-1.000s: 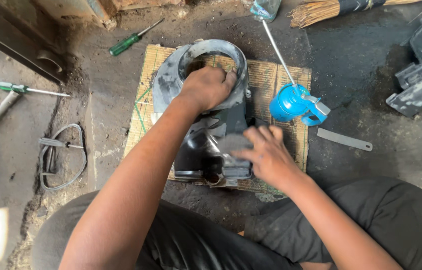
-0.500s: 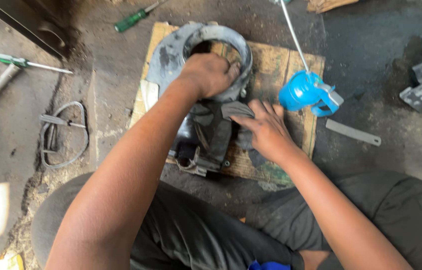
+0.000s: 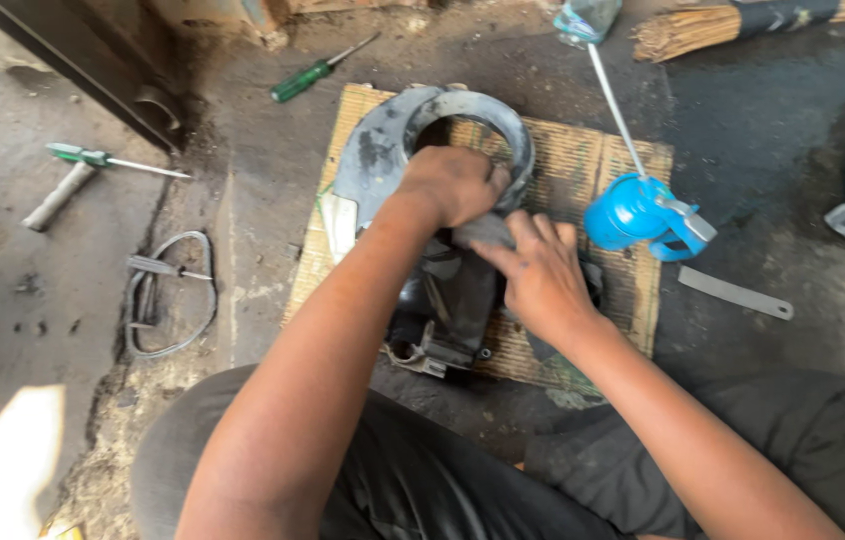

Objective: The person sits on the floor and scrubs a large, dark metal part with a cloth. They rotate the object to clean different sides and edges, focusing on the central circular opening and the outer surfaces.

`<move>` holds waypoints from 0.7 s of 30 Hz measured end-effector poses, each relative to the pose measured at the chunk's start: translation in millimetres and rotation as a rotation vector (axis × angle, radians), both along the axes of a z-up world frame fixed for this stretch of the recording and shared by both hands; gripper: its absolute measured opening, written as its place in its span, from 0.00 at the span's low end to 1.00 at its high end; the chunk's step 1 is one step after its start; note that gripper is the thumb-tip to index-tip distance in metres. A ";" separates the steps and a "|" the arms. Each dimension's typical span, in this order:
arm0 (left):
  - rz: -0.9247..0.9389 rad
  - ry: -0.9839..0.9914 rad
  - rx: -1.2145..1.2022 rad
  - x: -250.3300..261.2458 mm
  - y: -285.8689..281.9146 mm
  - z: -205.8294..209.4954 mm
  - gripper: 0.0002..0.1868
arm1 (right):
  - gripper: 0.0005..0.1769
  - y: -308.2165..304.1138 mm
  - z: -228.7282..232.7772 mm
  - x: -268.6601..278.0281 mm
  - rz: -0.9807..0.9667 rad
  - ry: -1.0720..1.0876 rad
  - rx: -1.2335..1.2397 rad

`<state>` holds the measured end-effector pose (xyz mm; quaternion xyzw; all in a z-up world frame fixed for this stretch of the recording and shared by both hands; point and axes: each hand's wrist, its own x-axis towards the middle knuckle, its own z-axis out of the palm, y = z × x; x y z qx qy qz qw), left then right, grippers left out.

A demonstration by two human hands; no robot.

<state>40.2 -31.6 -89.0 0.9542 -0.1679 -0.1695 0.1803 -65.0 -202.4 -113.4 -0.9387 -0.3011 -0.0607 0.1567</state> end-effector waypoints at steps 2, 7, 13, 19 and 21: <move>-0.003 0.025 0.017 2.1 -1.1 1.2 0.31 | 0.29 5.3 -3.2 2.9 -0.025 0.040 0.036; -0.018 0.016 0.028 3.2 -2.0 -1.4 0.32 | 0.32 -31.4 -13.6 -22.9 0.313 0.016 -0.066; 0.002 0.016 0.028 6.2 -5.3 -2.4 0.32 | 0.17 -51.9 -23.7 -33.1 0.405 0.169 -0.274; 0.018 0.024 0.047 1.1 -8.0 -5.5 0.32 | 0.31 -38.4 -30.7 -9.8 0.121 -0.043 -0.144; 0.014 0.035 0.057 3.6 -6.4 -2.8 0.33 | 0.31 -49.6 -29.8 -38.1 0.305 -0.049 -0.184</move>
